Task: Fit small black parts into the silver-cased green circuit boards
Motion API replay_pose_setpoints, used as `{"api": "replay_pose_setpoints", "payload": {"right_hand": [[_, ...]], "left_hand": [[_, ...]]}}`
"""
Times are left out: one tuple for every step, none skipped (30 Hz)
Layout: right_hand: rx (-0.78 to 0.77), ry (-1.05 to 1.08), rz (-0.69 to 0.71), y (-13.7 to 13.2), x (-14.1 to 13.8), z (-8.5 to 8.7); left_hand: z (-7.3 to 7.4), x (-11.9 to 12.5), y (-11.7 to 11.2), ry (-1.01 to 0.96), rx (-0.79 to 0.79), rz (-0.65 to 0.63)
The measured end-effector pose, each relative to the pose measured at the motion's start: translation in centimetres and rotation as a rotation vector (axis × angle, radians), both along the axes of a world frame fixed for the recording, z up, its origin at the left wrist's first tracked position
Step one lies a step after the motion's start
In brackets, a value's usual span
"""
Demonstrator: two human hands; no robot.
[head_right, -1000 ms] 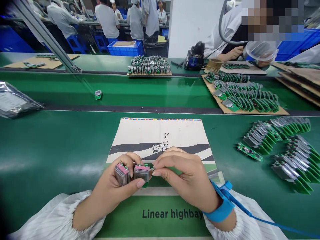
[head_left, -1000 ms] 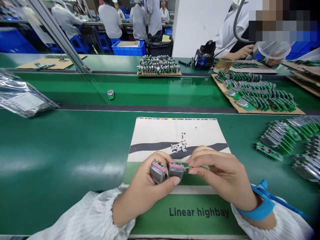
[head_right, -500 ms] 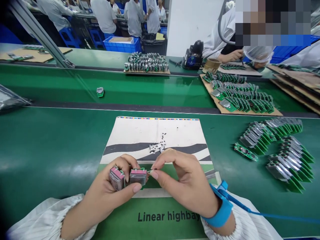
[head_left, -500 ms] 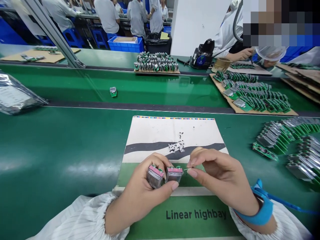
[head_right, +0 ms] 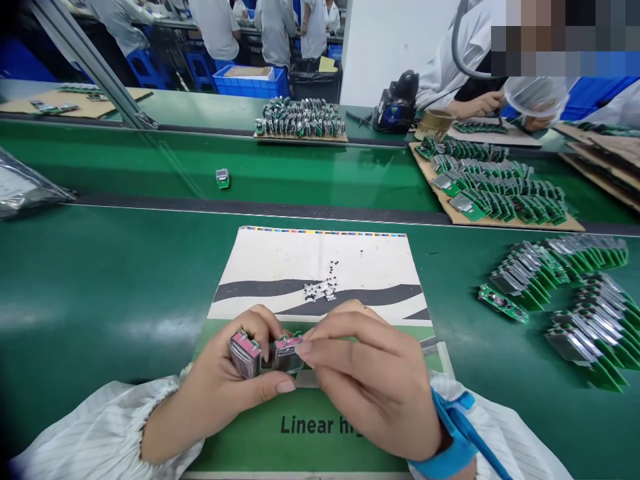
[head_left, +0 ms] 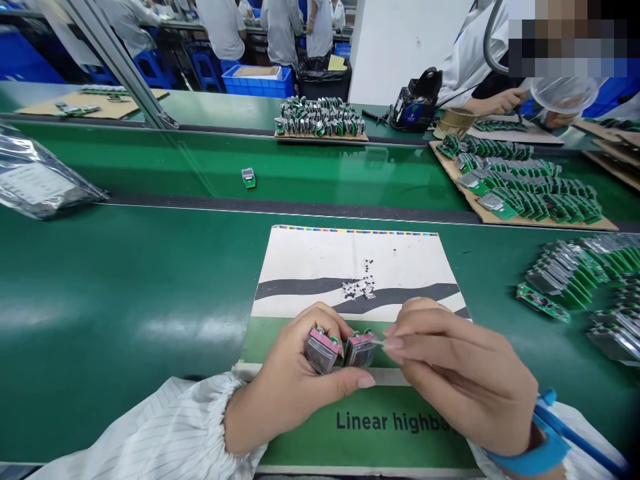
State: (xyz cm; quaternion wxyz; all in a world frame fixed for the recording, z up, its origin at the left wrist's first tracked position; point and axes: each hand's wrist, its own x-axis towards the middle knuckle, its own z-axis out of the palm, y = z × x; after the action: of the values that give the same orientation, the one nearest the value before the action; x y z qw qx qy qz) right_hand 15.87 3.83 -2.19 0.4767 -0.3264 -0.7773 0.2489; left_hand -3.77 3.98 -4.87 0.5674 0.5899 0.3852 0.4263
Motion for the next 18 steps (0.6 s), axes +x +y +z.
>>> {"api": "replay_pose_setpoints", "payload": {"right_hand": [[0.020, -0.011, 0.004, -0.11, -0.05, 0.03], [0.038, -0.022, 0.005, -0.21, -0.11, 0.04], [0.054, -0.034, 0.002, -0.30, -0.19, 0.03], [0.068, -0.051, -0.007, -0.36, -0.28, -0.01], [0.082, -0.069, -0.019, -0.41, -0.38, -0.06], [0.101, -0.082, -0.034, -0.45, -0.48, -0.13], [0.120, -0.093, -0.050, -0.47, -0.58, -0.20], [0.139, -0.099, -0.065, -0.48, -0.68, -0.27], [0.153, -0.103, -0.079, -0.48, -0.75, -0.33], [0.165, -0.106, -0.088, -0.49, -0.80, -0.37], [0.171, -0.113, -0.092, -0.50, -0.82, -0.39], [0.173, -0.125, -0.089, -0.50, -0.81, -0.37], [0.174, -0.138, -0.080, -0.50, -0.77, -0.34], [0.179, -0.150, -0.077, -0.49, -0.73, -0.28], [0.187, -0.159, -0.072, -0.47, -0.67, -0.21], [0.199, -0.162, -0.070, -0.44, -0.63, -0.15], [0.212, -0.161, -0.070, -0.40, -0.61, -0.10], [0.224, -0.160, -0.073, -0.37, -0.61, -0.06]], "left_hand": [[-0.02, 0.04, 0.01, 0.000, 0.005, 0.000], [-0.03, 0.08, 0.02, 0.001, 0.009, 0.001], [-0.05, 0.12, 0.02, 0.002, 0.013, 0.004], [-0.07, 0.15, 0.00, 0.003, 0.017, 0.007], [-0.09, 0.17, -0.02, 0.004, 0.022, 0.010], [-0.11, 0.17, -0.05, 0.006, 0.026, 0.011], [-0.13, 0.16, -0.08, 0.004, 0.031, 0.011], [-0.15, 0.14, -0.10, 0.002, 0.036, 0.011], [-0.17, 0.13, -0.12, 0.001, 0.042, 0.009], [-0.19, 0.11, -0.12, 0.002, 0.050, 0.009], [-0.20, 0.11, -0.11, 0.004, 0.058, 0.008], [-0.22, 0.11, -0.10, 0.007, 0.064, 0.009], [-0.23, 0.11, -0.07, 0.008, 0.070, 0.011], [-0.24, 0.12, -0.05, 0.009, 0.076, 0.011], [-0.25, 0.13, -0.04, 0.008, 0.081, 0.013], [-0.24, 0.14, -0.03, 0.004, 0.086, 0.015], [-0.24, 0.15, -0.03, 0.001, 0.089, 0.016], [-0.23, 0.16, -0.03, -0.002, 0.093, 0.016]]}}
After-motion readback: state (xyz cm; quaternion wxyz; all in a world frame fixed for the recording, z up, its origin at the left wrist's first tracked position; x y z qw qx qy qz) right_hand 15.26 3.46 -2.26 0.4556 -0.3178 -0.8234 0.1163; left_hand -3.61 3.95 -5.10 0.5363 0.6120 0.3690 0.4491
